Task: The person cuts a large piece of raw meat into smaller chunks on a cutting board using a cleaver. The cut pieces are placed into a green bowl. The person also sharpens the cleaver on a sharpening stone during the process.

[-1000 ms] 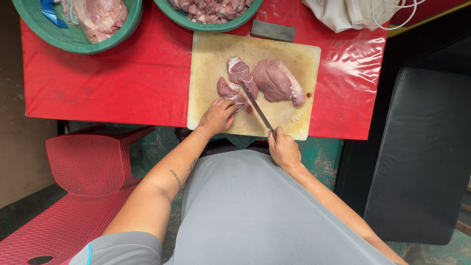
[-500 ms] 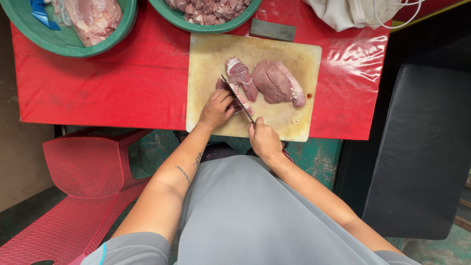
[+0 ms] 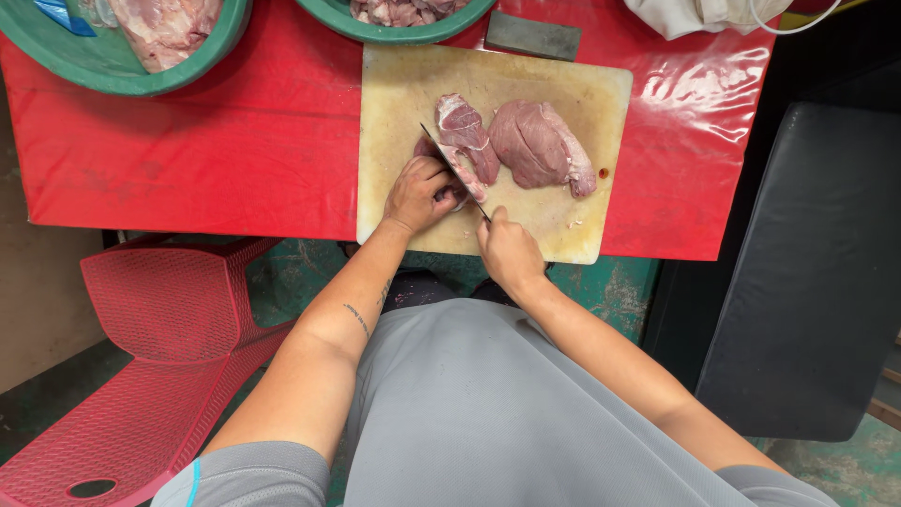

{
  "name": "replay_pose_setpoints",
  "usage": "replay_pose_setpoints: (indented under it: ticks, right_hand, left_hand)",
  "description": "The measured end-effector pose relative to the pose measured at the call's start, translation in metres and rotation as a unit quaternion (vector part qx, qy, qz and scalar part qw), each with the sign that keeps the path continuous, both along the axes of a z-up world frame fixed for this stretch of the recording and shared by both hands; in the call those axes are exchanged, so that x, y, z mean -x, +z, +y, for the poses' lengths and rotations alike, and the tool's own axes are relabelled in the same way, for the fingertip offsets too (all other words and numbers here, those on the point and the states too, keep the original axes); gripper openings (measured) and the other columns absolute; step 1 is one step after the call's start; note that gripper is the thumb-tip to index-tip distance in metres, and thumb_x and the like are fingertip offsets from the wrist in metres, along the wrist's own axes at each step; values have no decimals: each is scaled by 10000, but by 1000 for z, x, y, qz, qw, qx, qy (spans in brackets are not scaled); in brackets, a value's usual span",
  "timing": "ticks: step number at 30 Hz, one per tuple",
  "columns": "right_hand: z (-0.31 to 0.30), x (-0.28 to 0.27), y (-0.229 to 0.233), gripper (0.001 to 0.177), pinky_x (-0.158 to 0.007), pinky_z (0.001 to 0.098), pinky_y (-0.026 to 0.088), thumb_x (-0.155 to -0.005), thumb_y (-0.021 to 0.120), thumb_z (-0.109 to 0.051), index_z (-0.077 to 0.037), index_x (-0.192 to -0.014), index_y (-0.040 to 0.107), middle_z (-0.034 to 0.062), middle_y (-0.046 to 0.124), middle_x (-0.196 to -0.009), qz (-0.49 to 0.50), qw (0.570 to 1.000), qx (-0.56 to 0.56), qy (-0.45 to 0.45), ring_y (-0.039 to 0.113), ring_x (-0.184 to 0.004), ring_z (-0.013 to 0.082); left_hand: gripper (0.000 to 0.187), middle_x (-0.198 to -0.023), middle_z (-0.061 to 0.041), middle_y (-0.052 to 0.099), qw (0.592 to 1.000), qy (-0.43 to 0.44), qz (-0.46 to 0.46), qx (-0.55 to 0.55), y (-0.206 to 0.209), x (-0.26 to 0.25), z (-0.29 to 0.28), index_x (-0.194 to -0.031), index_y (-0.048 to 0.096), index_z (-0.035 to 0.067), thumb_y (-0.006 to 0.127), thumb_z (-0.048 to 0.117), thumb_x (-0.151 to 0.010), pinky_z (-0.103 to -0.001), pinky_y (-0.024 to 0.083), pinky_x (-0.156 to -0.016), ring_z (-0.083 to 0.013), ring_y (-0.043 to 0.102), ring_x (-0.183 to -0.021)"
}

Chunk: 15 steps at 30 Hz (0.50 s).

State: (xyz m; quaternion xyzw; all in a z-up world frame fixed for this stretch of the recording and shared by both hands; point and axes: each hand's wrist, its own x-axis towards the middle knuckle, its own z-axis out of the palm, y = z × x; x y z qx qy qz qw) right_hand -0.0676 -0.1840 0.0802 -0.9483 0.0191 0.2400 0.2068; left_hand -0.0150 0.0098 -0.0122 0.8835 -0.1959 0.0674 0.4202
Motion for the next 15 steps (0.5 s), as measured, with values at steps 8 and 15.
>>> replay_pose_setpoints:
  ticks: [8,15]
  right_hand:
    - [-17,33,14,339,-702,627,517,-1023,512,-289,48,-991,530,346,660,-736,30,998,-31,-46,658,-725,555]
    - [-1,13,-10,346,-703,621,521,-1036,510,-278,65,-997,532,345,657,-755,-2,997,-60,-39,659,-737,550]
  left_hand:
    - [217,-1095,-69,704,1000,13,-25,-12,2,-2,-1,-971,744,101,738,164,-763,-416,505,-1034,-282,654,-1086]
    - [216,-1063,-78,700,1000,10,-6,-3,0,-3,-1,-962,745,87,746,165,-761,-423,502,-1016,-296,645,-1055]
